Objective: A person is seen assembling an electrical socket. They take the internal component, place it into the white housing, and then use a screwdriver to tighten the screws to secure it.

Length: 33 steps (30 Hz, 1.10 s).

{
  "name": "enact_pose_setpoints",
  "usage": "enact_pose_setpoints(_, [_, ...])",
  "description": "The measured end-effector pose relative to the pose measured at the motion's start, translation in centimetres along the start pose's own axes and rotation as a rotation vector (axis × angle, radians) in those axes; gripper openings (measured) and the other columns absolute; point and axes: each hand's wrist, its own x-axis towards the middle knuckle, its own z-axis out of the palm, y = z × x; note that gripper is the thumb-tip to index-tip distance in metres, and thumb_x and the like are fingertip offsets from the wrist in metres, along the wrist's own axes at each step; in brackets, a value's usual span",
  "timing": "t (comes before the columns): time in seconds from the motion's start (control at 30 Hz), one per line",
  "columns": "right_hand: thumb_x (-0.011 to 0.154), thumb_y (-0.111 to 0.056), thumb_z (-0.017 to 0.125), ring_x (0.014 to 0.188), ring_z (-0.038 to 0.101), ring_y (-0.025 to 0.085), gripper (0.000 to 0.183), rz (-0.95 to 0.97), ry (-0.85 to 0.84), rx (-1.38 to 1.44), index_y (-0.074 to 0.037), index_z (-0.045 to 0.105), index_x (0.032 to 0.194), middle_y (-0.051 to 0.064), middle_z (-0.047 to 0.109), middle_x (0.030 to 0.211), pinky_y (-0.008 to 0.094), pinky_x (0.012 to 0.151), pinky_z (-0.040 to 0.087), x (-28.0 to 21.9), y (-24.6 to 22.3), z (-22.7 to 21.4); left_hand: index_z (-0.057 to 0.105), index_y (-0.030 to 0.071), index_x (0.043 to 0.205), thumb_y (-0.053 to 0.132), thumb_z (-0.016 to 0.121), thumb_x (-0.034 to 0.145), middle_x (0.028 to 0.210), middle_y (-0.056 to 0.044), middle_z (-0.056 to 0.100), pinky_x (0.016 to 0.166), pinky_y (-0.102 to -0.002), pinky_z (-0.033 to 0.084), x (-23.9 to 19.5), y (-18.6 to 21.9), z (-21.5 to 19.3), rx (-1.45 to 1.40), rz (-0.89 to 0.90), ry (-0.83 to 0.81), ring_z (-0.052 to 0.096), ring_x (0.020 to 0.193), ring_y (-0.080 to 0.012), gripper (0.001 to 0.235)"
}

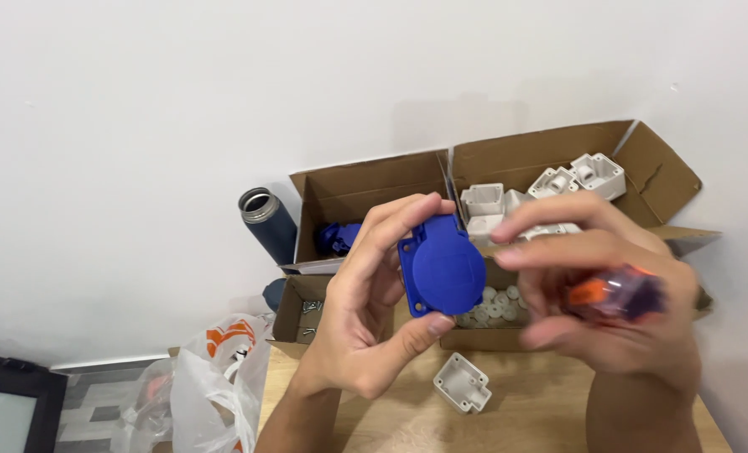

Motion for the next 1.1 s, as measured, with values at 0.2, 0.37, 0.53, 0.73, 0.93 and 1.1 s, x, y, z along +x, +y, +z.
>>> enact_pose_setpoints(0.2, [0.083, -0.036, 0.079, 0.056, 0.071, 0.01, 0.052, -0.078, -0.019, -0.023, -0.001, 0.072, 0.12, 0.022, 0.072, 0.126, 0.018, 0.059, 0.061, -1.1, -0.2, -1.5, 0.047, 0.001, 0.156, 0.011, 0.074, 0.103, 0.16, -0.026, 0.05, 0.13, -0.041, 0.052, 0.0, 0.1, -0.3, 0.128, 0.156, 0.047, 0.05, 0.157, -0.0349, 0.061])
enact_pose_setpoints(0.37, [0.071, -0.032, 0.097, 0.059, 0.067, 0.004, 0.06, -0.054, -0.149, -0.285, -0.012, 0.075, 0.123, 0.006, 0.076, 0.108, 0.017, 0.064, 0.059, 0.0, -2.0, -1.0, 0.045, 0.005, 0.161, -0.003, 0.072, 0.101, 0.161, -0.026, 0.053, 0.125, -0.045, 0.062, -0.5, 0.1, -0.1, 0.186, 0.204, 0.068, 0.075, 0.139, -0.0408, 0.066])
enact_pose_setpoints(0.53, [0.073, -0.039, 0.098, 0.084, 0.072, 0.015, 0.068, -0.205, -0.043, -0.45, -0.004, 0.075, 0.126, 0.012, 0.075, 0.109, 0.022, 0.073, 0.062, 0.7, -0.6, 0.6, 0.045, 0.002, 0.159, 0.004, 0.071, 0.103, 0.159, -0.024, 0.061, 0.132, -0.045, 0.056, -0.2, 1.1, -0.4, 0.397, 0.212, -0.013, 0.064, 0.151, -0.0375, 0.062])
enact_pose_setpoints(0.73, [0.069, -0.04, 0.099, 0.08, 0.072, 0.015, 0.069, -0.247, -0.005, -0.456, -0.002, 0.075, 0.122, 0.013, 0.077, 0.105, 0.023, 0.069, 0.059, 0.3, 0.5, 0.1, 0.044, 0.003, 0.158, -0.002, 0.058, 0.099, 0.163, -0.02, 0.057, 0.122, -0.039, 0.061, 0.0, 1.9, 0.1, 0.246, 0.011, -0.11, 0.06, 0.155, -0.0342, 0.06])
enact_pose_setpoints(0.93, [0.069, -0.048, 0.103, 0.078, 0.071, 0.012, 0.064, -0.315, 0.091, -0.603, -0.01, 0.078, 0.114, 0.007, 0.081, 0.101, 0.024, 0.077, 0.059, -0.8, 1.5, 0.8, 0.048, 0.003, 0.154, -0.005, 0.052, 0.109, 0.157, -0.019, 0.062, 0.138, -0.049, 0.052, 0.0, 1.2, 0.1, 0.347, 0.131, -0.124, 0.064, 0.152, -0.0377, 0.046])
enact_pose_setpoints(1.1, [0.059, -0.054, 0.108, 0.084, 0.078, 0.013, 0.078, -0.416, 0.082, -0.549, -0.005, 0.076, 0.11, 0.007, 0.08, 0.1, 0.024, 0.079, 0.062, -1.3, 2.2, -0.2, 0.046, 0.004, 0.155, -0.003, 0.047, 0.11, 0.157, -0.017, 0.062, 0.138, -0.048, 0.052, 0.2, 1.6, 0.4, 0.326, 0.09, -0.154, 0.064, 0.152, -0.0362, 0.046])
